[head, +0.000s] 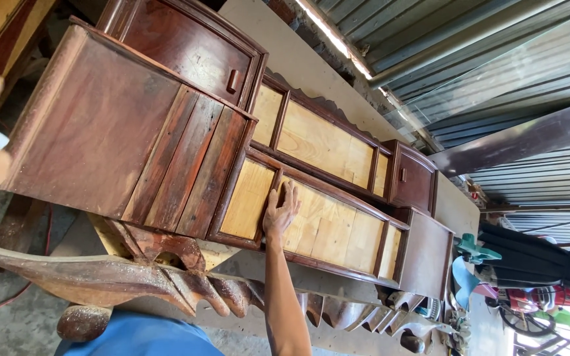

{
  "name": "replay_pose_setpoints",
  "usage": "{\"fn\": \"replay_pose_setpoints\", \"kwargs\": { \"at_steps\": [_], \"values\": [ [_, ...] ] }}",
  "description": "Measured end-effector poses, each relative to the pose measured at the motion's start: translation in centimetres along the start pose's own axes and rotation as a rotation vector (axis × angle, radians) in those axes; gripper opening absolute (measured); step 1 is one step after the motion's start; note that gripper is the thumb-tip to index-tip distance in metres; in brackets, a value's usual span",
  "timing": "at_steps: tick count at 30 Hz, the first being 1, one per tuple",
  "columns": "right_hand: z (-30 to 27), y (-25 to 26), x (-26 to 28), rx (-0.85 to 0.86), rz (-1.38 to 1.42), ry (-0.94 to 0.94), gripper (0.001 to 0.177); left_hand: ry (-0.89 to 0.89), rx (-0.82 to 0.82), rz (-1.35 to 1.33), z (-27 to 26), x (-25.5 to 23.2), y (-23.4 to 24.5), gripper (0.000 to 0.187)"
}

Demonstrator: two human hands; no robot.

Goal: The person wipes different parts of a large wooden cabinet by hand using a cloth.

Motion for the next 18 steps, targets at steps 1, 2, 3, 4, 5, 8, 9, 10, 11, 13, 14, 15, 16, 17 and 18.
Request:
{"fn": "replay_pose_setpoints", "kwargs": {
  "at_steps": [1,2,3,4,5,8,9,10,11,13,14,15,16,17,18],
  "values": [
    [0.1,0.0,0.0,-0.004,-0.002,0.002,0.052,-0.001,-0.002,-0.004,1.0,0.4,-1.2,0.099],
    [0.0,0.0,-0.1,0.0,-0.001,-0.003,0.053,-0.012,0.009,0.203,2.0,0.8,-2.1,0.106],
    [0.0,-0.1,-0.2,0.003,0.0,-0.009,0.053,-0.023,0.02,0.408,3.1,1.1,-3.0,0.114],
    [0.1,-0.1,-0.2,-0.004,0.003,-0.011,0.053,-0.03,0.017,0.407,4.5,1.5,-3.7,0.114],
    [0.2,-0.3,-0.3,-0.003,0.003,-0.015,0.054,-0.045,-0.097,0.275,5.9,1.8,-3.8,0.096],
    [0.0,-0.1,-0.3,-0.008,-0.005,-0.007,0.054,-0.094,-0.22,0.181,8.4,2.0,-5.0,0.075],
    [-0.1,0.0,-0.1,-0.012,-0.004,0.008,0.054,-0.129,-0.237,0.23,9.2,1.8,-5.3,0.072],
    [-0.1,0.0,0.0,-0.014,-0.007,0.008,0.054,-0.129,-0.237,0.226,10.3,2.8,-6.5,0.072],
    [0.0,0.0,0.1,-0.016,0.0,0.007,0.053,-0.122,-0.256,0.155,11.3,3.9,-7.5,0.062],
    [-0.2,0.2,0.1,-0.018,0.002,-0.005,0.052,-0.118,-0.265,0.082,13.1,6.5,-10.2,0.052],
    [-0.2,0.2,0.2,-0.014,-0.003,0.0,0.053,-0.129,-0.284,0.07,13.7,8.2,-11.6,0.044],
    [-0.2,0.2,0.3,-0.01,-0.007,0.006,0.054,-0.14,-0.303,0.059,14.3,9.8,-13.1,0.037],
    [-0.3,0.2,0.4,-0.008,-0.009,0.001,0.054,-0.14,-0.297,0.059,14.1,10.1,-13.6,0.037],
    [-0.4,0.3,0.5,-0.005,-0.008,-0.005,0.055,-0.117,-0.219,0.091,14.0,10.5,-14.4,0.033],
    [-0.2,0.4,0.7,-0.007,-0.005,-0.01,0.056,-0.1,-0.146,0.122,14.4,10.8,-15.4,0.029]
  ]
}}
Point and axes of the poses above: each hand's wrist, its own z-axis towards the middle knuckle, its own y-axis out of the back of the hand, x = y × z, the point moved 7 cm from there along z, towards the middle knuckle, and after that the axes turned 10 degrees about -y, right-handed, at the moved point
